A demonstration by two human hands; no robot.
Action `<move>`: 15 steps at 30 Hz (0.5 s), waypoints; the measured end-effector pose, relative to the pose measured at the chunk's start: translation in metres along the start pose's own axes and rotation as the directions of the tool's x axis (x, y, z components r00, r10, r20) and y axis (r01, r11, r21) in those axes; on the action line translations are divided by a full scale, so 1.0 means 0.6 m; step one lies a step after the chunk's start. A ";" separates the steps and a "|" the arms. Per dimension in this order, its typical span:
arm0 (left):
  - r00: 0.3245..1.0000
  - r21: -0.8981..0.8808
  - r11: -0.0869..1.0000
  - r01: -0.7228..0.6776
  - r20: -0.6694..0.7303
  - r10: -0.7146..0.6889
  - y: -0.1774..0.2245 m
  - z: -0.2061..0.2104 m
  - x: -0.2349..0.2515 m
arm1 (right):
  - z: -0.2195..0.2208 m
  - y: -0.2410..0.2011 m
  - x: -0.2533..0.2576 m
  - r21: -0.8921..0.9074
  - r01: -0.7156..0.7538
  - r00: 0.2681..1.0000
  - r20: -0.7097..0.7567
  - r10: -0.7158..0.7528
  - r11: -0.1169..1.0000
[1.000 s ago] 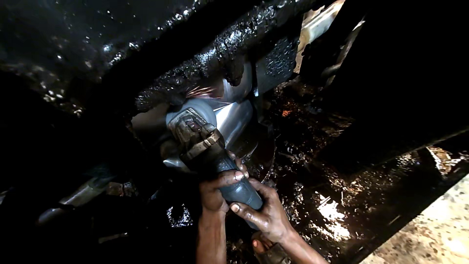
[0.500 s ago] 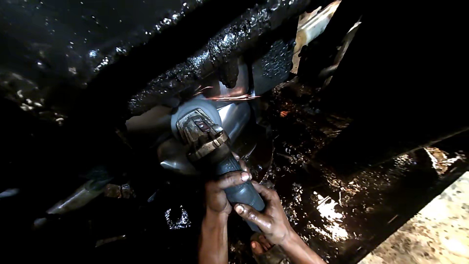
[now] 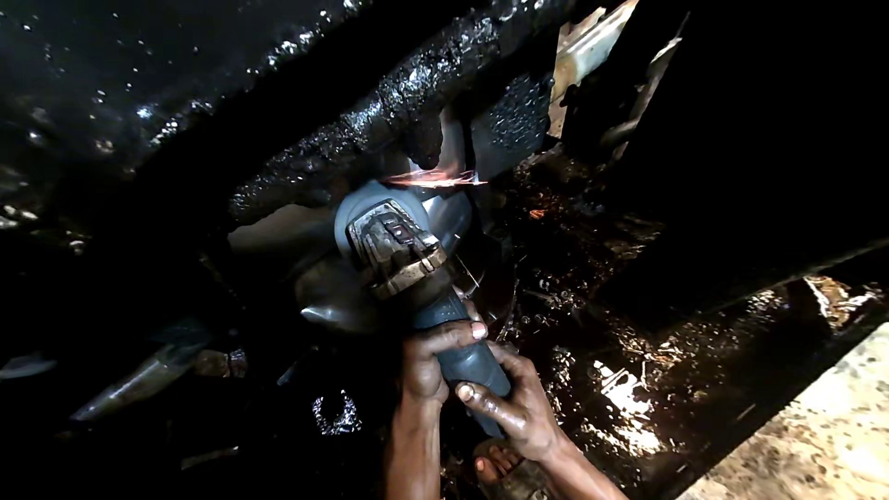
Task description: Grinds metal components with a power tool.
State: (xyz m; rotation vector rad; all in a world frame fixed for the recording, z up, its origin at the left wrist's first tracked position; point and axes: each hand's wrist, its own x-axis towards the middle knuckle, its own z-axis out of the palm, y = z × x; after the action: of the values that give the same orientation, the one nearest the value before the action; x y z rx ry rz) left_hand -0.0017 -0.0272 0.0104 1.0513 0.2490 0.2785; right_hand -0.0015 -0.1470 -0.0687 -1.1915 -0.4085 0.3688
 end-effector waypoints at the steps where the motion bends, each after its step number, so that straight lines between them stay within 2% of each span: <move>1: 1.000 0.002 1.000 0.001 -0.003 -0.001 -0.001 0.001 0.001 | -0.001 0.000 0.000 0.000 -0.001 1.000 -0.001 0.001 1.000; 9: 0.999 0.013 0.999 0.034 -0.009 -0.034 -0.002 0.014 0.004 | -0.006 0.006 0.001 0.042 0.049 0.999 -0.013 -0.048 0.998; 15: 0.999 0.050 0.998 0.043 -0.017 -0.042 -0.004 0.023 0.004 | -0.010 0.005 -0.001 0.119 0.002 1.000 -0.005 -0.001 0.993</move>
State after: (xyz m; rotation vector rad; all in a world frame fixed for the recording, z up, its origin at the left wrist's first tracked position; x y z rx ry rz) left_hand 0.0054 -0.0389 0.0150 1.0926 0.2938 0.2430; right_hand 0.0005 -0.1510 -0.0734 -1.0754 -0.3782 0.3836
